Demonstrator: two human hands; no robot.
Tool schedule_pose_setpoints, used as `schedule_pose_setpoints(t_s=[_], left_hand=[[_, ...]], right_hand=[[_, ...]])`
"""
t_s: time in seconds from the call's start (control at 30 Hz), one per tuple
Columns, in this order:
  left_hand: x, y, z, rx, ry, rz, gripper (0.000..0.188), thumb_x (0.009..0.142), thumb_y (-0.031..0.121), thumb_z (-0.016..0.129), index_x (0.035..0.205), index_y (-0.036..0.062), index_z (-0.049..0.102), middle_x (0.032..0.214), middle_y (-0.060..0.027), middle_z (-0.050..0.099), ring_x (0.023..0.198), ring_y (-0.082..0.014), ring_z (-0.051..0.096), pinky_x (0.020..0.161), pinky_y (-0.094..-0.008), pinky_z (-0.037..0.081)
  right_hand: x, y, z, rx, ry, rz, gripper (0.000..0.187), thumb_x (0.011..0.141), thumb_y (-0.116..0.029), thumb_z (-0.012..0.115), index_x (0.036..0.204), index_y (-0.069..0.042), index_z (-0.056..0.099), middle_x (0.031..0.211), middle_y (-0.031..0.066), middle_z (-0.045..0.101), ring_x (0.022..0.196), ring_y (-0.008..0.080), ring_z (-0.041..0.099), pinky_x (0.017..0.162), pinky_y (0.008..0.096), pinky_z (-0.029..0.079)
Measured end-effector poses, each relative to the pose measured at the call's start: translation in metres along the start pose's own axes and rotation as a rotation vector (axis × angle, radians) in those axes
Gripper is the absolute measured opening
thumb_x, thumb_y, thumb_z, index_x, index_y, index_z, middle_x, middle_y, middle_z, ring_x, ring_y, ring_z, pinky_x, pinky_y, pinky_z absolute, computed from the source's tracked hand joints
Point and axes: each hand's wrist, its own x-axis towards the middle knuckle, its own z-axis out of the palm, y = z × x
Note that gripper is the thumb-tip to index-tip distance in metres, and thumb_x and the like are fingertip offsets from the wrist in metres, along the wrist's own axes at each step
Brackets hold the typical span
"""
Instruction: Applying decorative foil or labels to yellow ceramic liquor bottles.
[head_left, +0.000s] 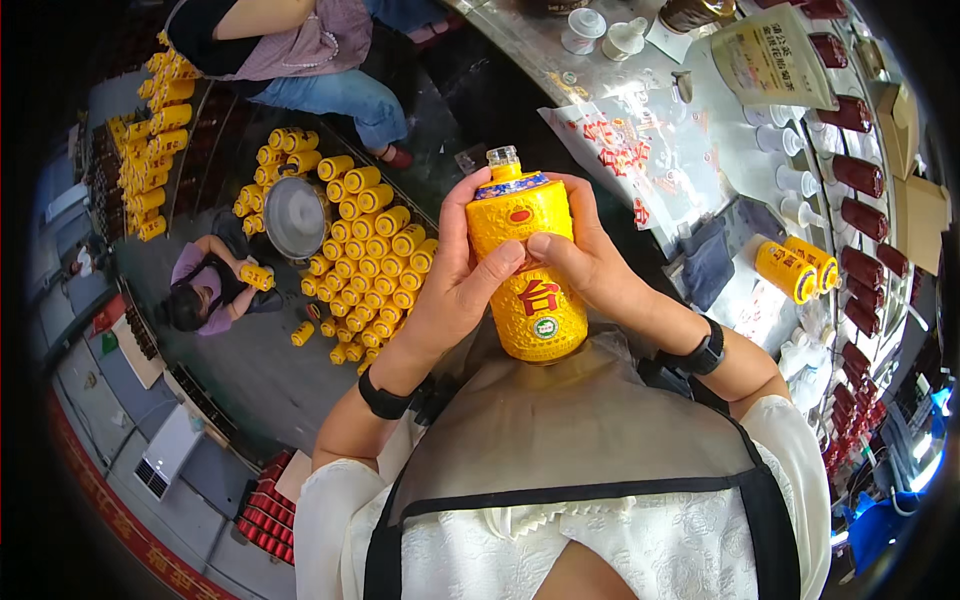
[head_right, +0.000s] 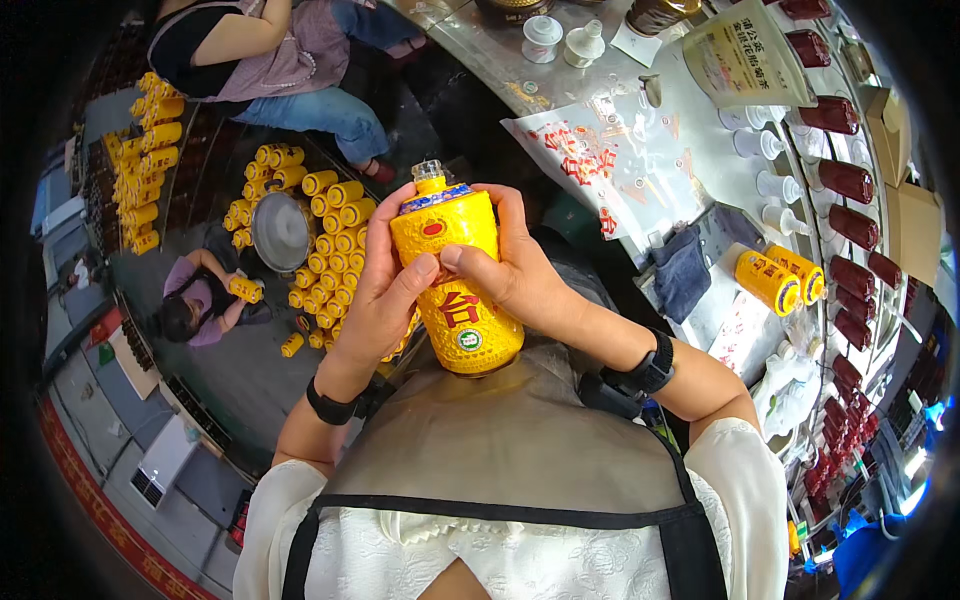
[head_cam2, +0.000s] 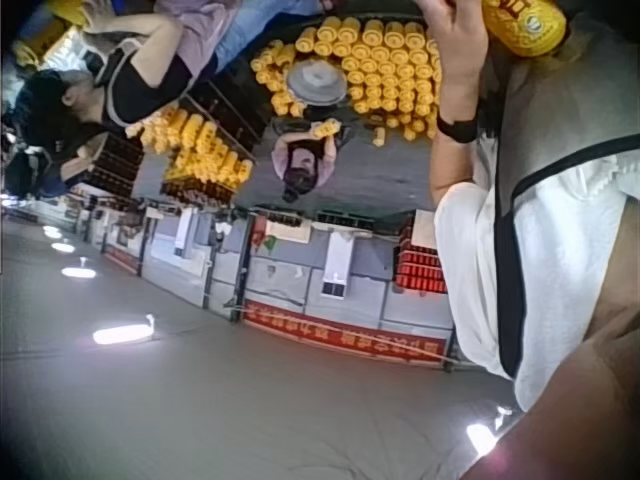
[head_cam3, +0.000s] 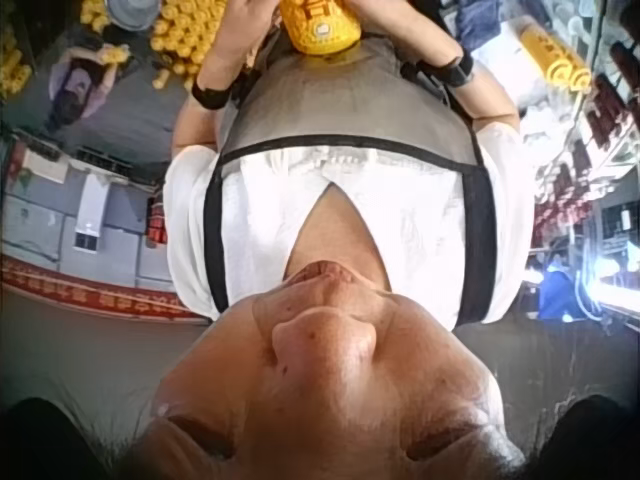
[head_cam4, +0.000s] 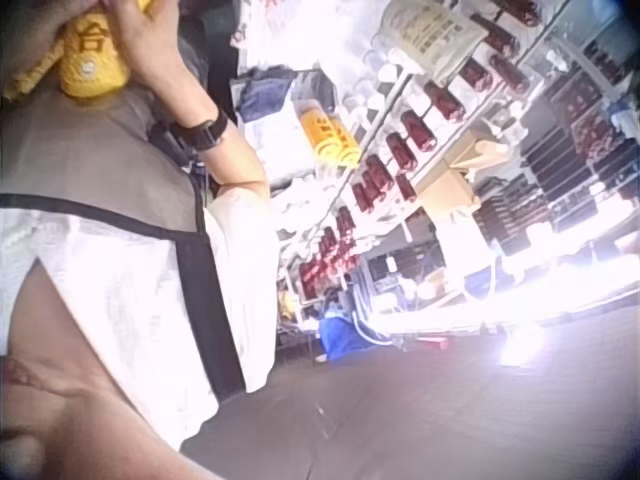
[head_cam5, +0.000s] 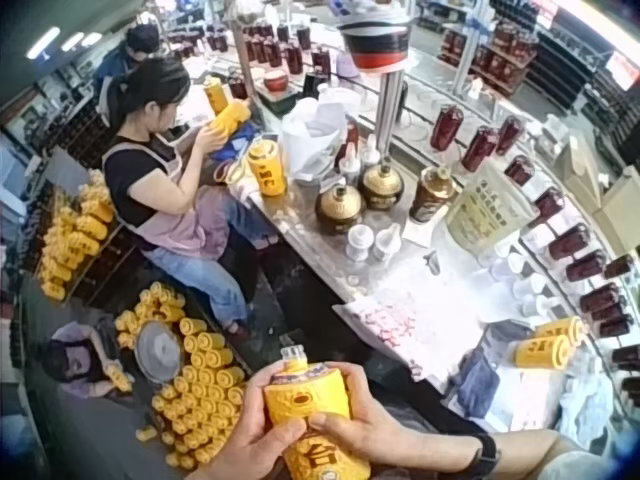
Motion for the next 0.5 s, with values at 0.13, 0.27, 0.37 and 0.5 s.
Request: schedule_pose_setpoints(t_s=[0.13,0.27,0.37,0.5], left_hand=[[-0.0027,-0.0005,0.0013,0.002,-0.001,0.011,0.063,0.097,0.011,0.055,0.148,0.007,0.018,0.138,-0.0126,0.04,0.124,-0.018,0.045,0.105,-0.0321,0.039],[-0.0036,-0.0013,0.0006,0.024,0.006,0.027,0.063,0.097,0.01,0.055,0.148,0.0064,0.019,0.138,-0.0128,0.04,0.124,-0.018,0.045,0.105,-0.0321,0.039],[-0.0055,-0.001,0.0005,0.019,0.015,0.009,0.063,0.097,0.01,0.055,0.148,0.0061,0.019,0.138,-0.0129,0.039,0.124,-0.0181,0.045,0.106,-0.0323,0.039],[-0.0063,-0.0016,0.0005,0.069,0.009,0.044,0.062,0.097,0.01,0.055,0.148,0.0063,0.019,0.138,-0.0129,0.039,0.125,-0.0182,0.044,0.106,-0.0325,0.038]], right_hand=[[-0.0018,-0.0014,-0.001,0.009,-0.026,0.014,0.064,0.091,-0.024,0.063,0.138,-0.009,0.022,0.118,0.015,0.051,0.107,0.0201,0.055,0.09,0.0328,0.049],[-0.004,-0.0019,-0.0044,0.077,-0.085,0.03,0.066,0.09,-0.019,0.061,0.141,-0.01,0.019,0.123,0.0149,0.047,0.112,0.0203,0.051,0.094,0.0329,0.046],[-0.0052,-0.0025,-0.0034,0.096,-0.106,0.028,0.068,0.09,-0.017,0.06,0.143,-0.01,0.017,0.124,0.0148,0.046,0.113,0.0207,0.05,0.096,0.0331,0.045],[-0.0068,0.0025,-0.0047,0.074,-0.128,-0.032,0.07,0.09,-0.018,0.061,0.144,-0.01,0.016,0.124,0.015,0.046,0.113,0.0213,0.05,0.096,0.0339,0.045]])
